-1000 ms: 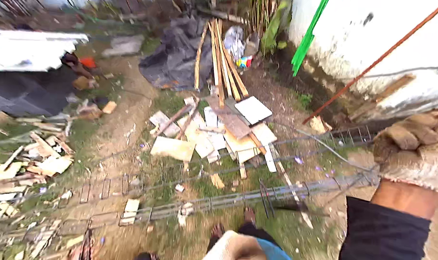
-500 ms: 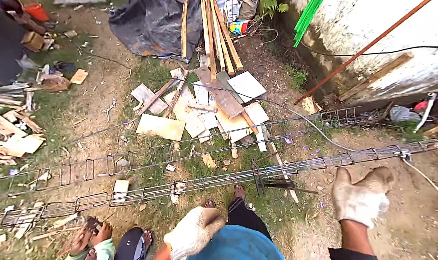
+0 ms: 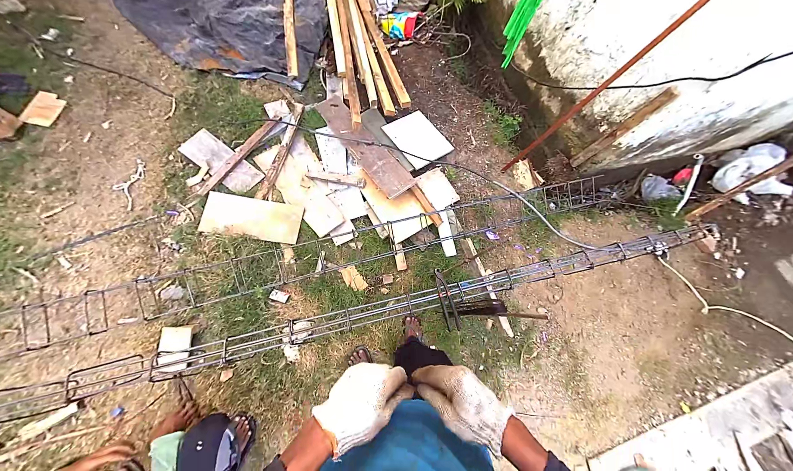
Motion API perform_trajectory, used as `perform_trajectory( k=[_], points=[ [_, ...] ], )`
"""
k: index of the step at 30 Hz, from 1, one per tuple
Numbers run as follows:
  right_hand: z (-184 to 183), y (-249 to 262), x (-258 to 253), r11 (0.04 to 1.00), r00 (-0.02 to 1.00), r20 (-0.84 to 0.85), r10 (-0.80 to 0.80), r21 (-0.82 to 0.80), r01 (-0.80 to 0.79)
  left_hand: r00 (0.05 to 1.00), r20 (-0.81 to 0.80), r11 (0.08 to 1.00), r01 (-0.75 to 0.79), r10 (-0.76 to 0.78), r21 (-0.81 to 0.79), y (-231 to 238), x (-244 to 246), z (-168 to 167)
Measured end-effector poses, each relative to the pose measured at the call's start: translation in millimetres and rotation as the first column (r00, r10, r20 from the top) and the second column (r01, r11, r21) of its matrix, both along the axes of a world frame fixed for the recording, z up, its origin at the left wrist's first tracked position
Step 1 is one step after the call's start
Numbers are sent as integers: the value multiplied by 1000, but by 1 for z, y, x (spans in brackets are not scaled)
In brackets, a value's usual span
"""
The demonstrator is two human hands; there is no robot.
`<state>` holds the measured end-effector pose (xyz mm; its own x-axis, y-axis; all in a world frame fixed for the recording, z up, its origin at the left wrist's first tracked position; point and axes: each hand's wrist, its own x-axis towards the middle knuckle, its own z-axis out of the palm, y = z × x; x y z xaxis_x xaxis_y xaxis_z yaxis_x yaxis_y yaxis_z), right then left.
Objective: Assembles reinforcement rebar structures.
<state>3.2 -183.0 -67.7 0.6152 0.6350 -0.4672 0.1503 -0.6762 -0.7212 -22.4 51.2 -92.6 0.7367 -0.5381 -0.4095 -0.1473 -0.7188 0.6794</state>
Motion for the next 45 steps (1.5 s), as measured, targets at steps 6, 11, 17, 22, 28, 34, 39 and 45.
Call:
perform_trajectory(
  k=[6,11,17,22,28,34,39,45],
  points=[
    [-13,-10,-4,995,994,-44,-102,-7,102,989,-147,995,-9,-5,-99,-8,14,-22],
    [-18,-20,43,985,994,-108,11,-171,-29,991,-131,999,36,-39,-27,-28,50,-33],
    [-16,-39,127,905,958,-186,221,-327,-272,966,-179,982,-185,186,24,-55,98,-46],
    [-57,-45,196,811,948,-225,227,-495,-312,851,-273,894,-427,449,138,-52,135,-97],
    [-149,-22,242,754,947,-135,292,-576,-315,749,-281,799,-545,600,253,-45,153,-191],
    [-207,33,270,694,877,-238,417,-540,-476,838,-145,846,-533,526,-8,-51,186,-251],
    [-233,65,299,676,819,-156,553,-490,-550,875,-23,875,-481,483,53,-45,213,-272],
    [-236,86,311,551,743,-101,661,-607,-573,859,-31,851,-501,512,157,-51,213,-290]
  ],
)
